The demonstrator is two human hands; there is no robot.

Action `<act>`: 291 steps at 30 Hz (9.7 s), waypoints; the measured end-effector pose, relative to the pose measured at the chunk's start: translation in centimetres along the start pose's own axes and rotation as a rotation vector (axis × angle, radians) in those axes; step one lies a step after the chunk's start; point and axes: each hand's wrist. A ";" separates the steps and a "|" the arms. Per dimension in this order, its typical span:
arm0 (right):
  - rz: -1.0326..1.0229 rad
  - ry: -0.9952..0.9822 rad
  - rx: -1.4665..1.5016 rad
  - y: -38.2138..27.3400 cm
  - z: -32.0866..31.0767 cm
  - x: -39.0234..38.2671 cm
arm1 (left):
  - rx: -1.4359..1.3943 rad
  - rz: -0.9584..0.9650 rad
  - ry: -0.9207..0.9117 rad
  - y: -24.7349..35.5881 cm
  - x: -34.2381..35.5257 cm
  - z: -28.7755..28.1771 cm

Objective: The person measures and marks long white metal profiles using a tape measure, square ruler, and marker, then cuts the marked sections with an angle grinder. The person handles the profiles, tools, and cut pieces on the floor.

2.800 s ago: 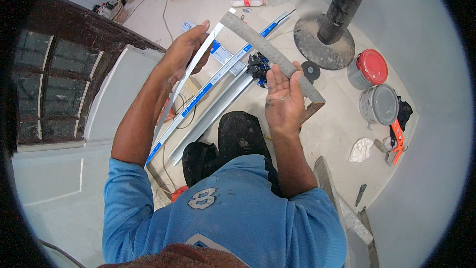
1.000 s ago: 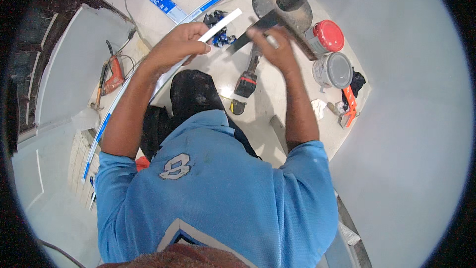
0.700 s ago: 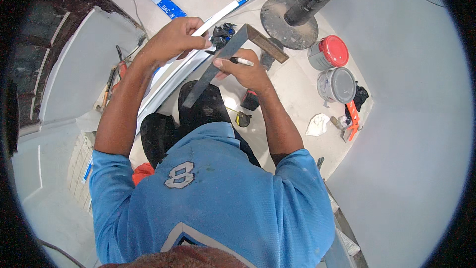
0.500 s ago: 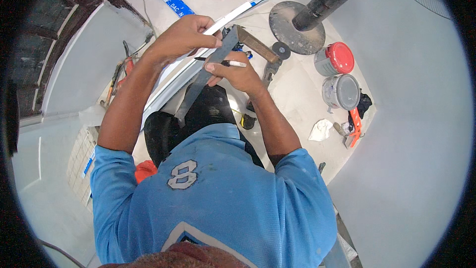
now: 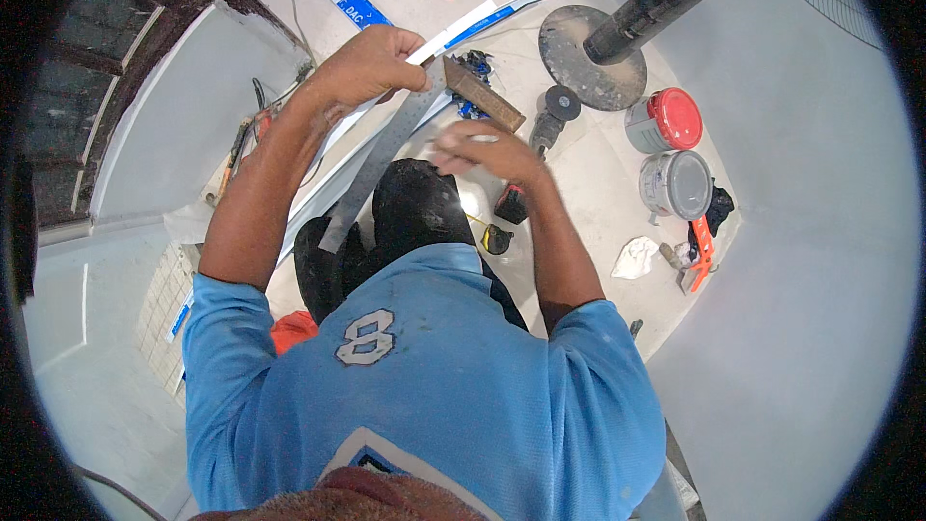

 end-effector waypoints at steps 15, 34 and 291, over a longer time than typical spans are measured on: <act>-0.172 0.178 -0.244 -8.5 -1.9 -3.3 | -0.073 -0.006 -0.024 0.4 -0.5 1.1; -0.286 0.331 0.695 -7.3 10.0 -2.7 | -0.331 0.175 0.035 -1.9 0.2 -1.8; -1.310 0.917 -0.647 -13.2 11.4 7.0 | -0.251 0.217 0.242 2.4 -4.6 -10.4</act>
Point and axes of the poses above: each hand's wrist, its own x-axis towards the middle knuckle, its own z-axis out of the palm, y = z × x, and after that the axes turned 6 degrees about z, right-handed
